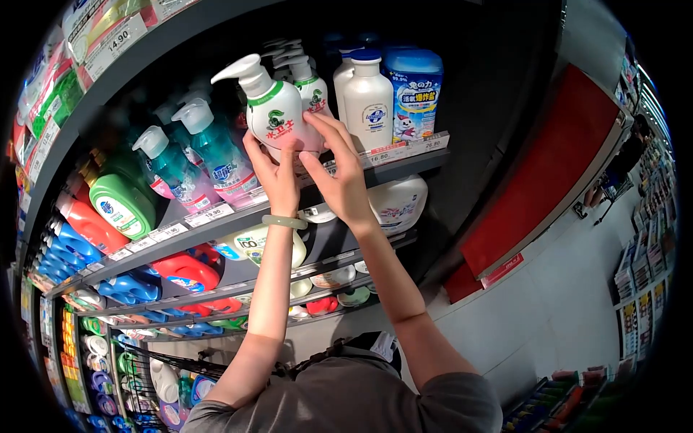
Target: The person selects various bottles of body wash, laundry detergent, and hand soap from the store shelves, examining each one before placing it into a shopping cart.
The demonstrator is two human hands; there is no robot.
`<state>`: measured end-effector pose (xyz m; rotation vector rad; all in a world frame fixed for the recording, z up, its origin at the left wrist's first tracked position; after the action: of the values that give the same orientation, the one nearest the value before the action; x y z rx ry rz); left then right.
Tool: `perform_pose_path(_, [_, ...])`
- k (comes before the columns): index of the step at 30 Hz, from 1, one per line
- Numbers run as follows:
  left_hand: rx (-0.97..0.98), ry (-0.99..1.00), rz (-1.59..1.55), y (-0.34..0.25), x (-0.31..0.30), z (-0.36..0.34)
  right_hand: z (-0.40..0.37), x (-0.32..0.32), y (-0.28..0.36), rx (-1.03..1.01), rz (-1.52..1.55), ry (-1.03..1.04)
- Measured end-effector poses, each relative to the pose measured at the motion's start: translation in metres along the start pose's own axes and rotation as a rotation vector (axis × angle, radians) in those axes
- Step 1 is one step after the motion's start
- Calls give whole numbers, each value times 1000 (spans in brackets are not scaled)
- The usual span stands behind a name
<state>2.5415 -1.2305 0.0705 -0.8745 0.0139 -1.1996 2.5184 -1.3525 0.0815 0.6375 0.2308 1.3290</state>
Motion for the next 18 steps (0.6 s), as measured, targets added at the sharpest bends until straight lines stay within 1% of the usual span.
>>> perform_pose_path(1, [7,-4,-2,-1,-4,2,-3,2,0,48,2,27])
perform_pose_path(2, [14,-5,-4,-3,-8,3,-6,4,2,49,5,29])
perform_pose_path(3, [1,-42,-92,-18,-8,2,-12,7,3,83,62,43])
perform_pose_path(4, [0,-42,-89,-29,-10,0,-18,11,6,117,119,58])
perform_pose_path(5, [-74,-12,-106,-35,-12,-5,-24,13,14,167,253,61])
perform_pose_path(6, [-150,16,-123,-41,-13,-9,-30,12,18,172,254,64])
perform_pose_path(7, [-88,-11,16,-54,-16,-13,-37,8,18,249,280,37])
perform_pose_path(8, [-216,16,83,-56,-20,-21,-45,6,18,329,307,11])
perform_pose_path(9, [-329,-28,-63,-53,-26,-29,-54,4,19,320,255,-71])
perform_pose_path(10, [-437,-72,-213,-51,-32,-37,-64,3,18,323,260,-64])
perform_pose_path(11, [-395,-7,-77,-56,-37,-44,-76,0,8,474,361,-119])
perform_pose_path(12, [-447,-40,-114,-51,-43,-52,-85,-2,2,623,461,-173])
perform_pose_path(13, [-499,-51,-102,-44,-51,-60,-91,-3,5,680,375,-205])
perform_pose_path(14, [-556,-62,-85,-39,-59,-66,-96,-3,7,683,377,-200])
perform_pose_path(16, [-575,-73,-94,-37,-69,-70,-109,-2,6,753,428,-212])
perform_pose_path(17, [-595,-81,-108,-36,-72,-72,-114,0,4,793,393,-230])
perform_pose_path(18, [-599,-49,-77,-35,-74,-75,-118,0,2,805,421,-238])
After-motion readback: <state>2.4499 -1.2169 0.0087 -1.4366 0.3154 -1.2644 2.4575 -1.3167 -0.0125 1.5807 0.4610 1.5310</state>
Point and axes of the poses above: each hand's wrist, its own z-axis towards the middle knuckle, its own x-axis out of the palm, y = z × x, the point moved 5 cm from there along z, towards the middle knuckle, and after that the axes turned 15 degrees about -y, right-handed, at the moved point
